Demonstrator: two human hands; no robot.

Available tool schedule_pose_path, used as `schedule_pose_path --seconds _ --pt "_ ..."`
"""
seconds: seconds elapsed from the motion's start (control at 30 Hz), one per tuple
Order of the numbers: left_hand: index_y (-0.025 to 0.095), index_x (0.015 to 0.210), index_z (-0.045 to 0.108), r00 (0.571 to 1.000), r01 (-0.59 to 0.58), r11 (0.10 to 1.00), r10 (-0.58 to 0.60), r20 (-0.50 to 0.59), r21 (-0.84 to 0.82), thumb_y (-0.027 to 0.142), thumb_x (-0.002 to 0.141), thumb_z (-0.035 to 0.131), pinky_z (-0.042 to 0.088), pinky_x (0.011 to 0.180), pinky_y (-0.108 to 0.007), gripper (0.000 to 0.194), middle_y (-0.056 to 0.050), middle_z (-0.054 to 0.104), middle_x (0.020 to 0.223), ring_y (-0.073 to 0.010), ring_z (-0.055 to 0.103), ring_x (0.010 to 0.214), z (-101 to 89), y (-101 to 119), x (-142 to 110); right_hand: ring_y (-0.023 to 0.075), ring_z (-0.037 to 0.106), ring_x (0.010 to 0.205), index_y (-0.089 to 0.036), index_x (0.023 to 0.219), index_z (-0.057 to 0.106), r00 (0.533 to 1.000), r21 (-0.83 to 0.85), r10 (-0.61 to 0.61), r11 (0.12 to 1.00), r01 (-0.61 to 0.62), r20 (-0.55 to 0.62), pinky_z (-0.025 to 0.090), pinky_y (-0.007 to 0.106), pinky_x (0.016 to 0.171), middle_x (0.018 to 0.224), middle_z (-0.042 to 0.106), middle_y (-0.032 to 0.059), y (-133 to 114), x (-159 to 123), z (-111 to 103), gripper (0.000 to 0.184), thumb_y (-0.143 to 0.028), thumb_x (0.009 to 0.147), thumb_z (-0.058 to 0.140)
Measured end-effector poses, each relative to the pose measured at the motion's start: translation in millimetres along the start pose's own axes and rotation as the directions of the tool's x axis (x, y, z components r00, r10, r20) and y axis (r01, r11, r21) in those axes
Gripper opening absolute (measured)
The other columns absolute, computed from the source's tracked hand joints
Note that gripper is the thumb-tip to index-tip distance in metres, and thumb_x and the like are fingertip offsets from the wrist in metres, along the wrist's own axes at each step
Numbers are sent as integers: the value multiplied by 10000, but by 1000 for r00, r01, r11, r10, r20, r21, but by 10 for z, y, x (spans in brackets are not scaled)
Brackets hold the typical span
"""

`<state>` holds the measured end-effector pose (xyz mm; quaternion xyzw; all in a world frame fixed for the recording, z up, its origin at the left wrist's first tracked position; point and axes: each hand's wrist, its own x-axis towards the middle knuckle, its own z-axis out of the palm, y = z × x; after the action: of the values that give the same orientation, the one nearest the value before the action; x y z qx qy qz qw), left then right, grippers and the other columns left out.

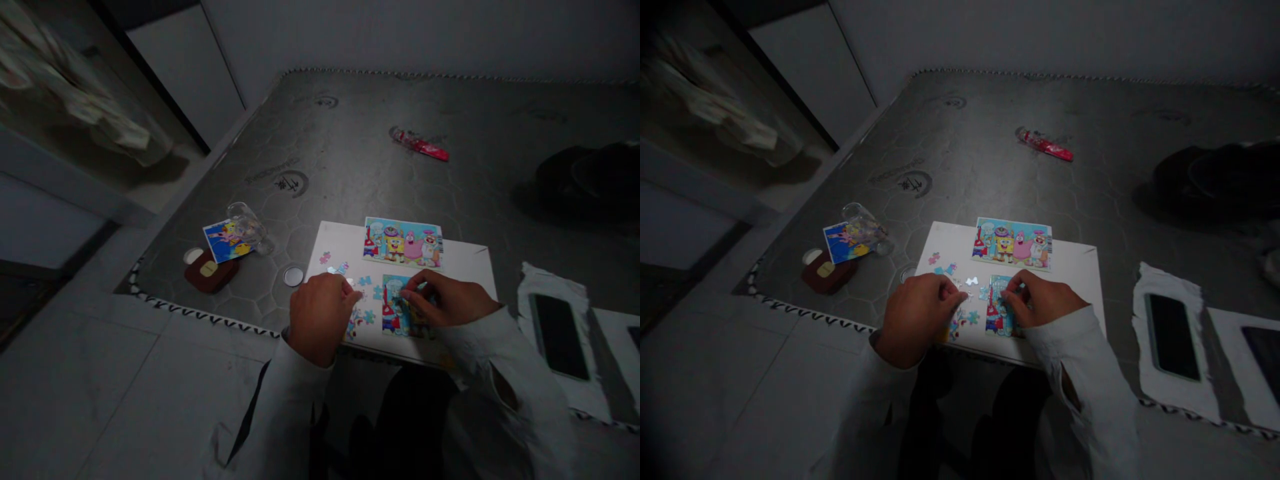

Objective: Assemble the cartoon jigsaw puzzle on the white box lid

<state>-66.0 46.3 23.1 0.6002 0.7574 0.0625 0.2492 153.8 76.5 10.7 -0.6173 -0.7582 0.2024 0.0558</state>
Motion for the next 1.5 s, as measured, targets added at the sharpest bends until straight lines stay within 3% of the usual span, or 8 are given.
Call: schedule_pose_path --seconds 0.2,0.47,0.8,1.13,1.5 --pt "310 881 790 999 47 999 -47 0 17 442 875 754 339 643 -324 137 28 786 896 -205 686 836 -125 -19 -44 141 616 576 -285 899 696 1000 2 6 1000 -6 -20 366 256 562 701 721 -45 -24 -8 -21 139 -410 878 639" --pt "344 1025 759 986 13 989 -37 164 149 273 825 790 394 708 -333 215 41 782 1030 -234 697 963 -247 -115 -158 141 622 584 -286 894 701 1000 -20 -1 1000 1 -11 354 254 560 690 718 -46 -1 -6 -11 130 -405 871 653" --pt "352 1071 752 988 -21 988 -3 152 152 222 862 741 449 775 -335 246 23 782 1099 -244 696 1017 -269 -149 -188 140 620 591 -288 889 697 1000 13 2 1000 -3 19 380 253 574 702 723 -47 -4 -3 -34 126 -402 854 657" --pt "324 1016 762 992 125 974 -122 -25 187 350 955 628 415 679 -343 150 -5 806 1013 -271 724 931 -366 -229 -154 142 617 585 -289 919 712 999 -6 10 1000 -10 32 376 259 567 710 724 -42 1 10 -4 132 -397 868 656" --pt "323 1089 730 982 120 990 -108 -156 72 319 968 586 378 655 -318 189 24 803 967 -237 715 867 -323 -287 -83 150 619 580 -294 915 712 1000 -27 2 1000 -1 28 363 264 544 709 725 -35 4 13 7 146 -417 877 642"
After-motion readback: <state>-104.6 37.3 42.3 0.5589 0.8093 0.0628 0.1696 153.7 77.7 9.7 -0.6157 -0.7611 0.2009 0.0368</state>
